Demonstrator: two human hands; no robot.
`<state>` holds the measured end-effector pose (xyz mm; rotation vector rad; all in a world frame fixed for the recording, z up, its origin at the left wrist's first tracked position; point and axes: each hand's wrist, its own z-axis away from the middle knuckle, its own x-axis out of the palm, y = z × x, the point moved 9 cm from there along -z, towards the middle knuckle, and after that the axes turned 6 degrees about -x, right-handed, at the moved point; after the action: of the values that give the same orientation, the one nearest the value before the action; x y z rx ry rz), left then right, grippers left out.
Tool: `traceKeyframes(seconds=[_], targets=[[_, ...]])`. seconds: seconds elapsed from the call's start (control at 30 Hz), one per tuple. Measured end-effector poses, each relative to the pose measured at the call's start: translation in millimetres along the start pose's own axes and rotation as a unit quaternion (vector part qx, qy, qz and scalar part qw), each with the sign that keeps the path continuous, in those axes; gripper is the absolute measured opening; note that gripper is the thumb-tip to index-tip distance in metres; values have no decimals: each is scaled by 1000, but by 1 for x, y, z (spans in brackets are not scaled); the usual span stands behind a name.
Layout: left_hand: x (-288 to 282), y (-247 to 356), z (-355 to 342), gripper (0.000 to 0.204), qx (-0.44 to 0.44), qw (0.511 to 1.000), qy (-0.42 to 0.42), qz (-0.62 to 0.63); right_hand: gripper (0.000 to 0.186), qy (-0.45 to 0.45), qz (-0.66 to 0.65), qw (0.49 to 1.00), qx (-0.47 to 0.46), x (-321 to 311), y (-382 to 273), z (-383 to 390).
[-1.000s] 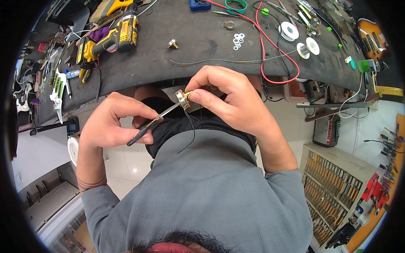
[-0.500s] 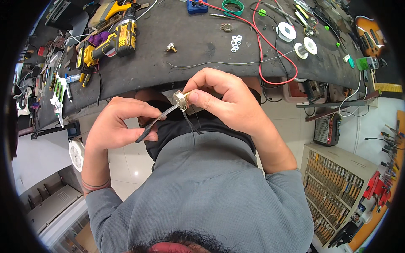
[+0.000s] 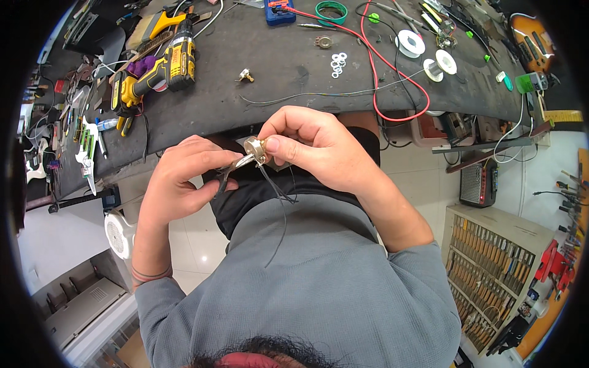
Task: The person unspools solder wire, solders wires onto guitar potentiometers using a soldering iron, and trims the wire on the potentiometer with scissors.
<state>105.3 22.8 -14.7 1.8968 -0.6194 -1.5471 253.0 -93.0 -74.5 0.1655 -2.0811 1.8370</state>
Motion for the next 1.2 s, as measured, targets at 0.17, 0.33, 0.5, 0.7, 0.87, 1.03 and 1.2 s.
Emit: traceKeyframes(seconds=[0.17,0.33,0.5,0.7,0.87,1.03,1.2], targets=[[-1,0,1,58,13,1000,20,-15,23,4,-9,1000,9,0,3,-1],[-2,2,4,61,43,994,53,-83,23,11,-8,1000,13,0,6,-2],[-3,4,4,61,67,989,80,-106,22,11,-28,999,20,3,9,-3],[-3,9,4,62,88,981,94,-143,21,21,-47,998,29,5,12,-3],[-2,10,5,63,96,978,104,-151,22,29,-43,998,20,4,12,-3],[-2,10,5,62,95,979,106,-147,22,34,-37,999,21,3,12,-3],[-2,11,5,62,95,980,105,-143,22,42,-29,999,12,1,11,-3]])
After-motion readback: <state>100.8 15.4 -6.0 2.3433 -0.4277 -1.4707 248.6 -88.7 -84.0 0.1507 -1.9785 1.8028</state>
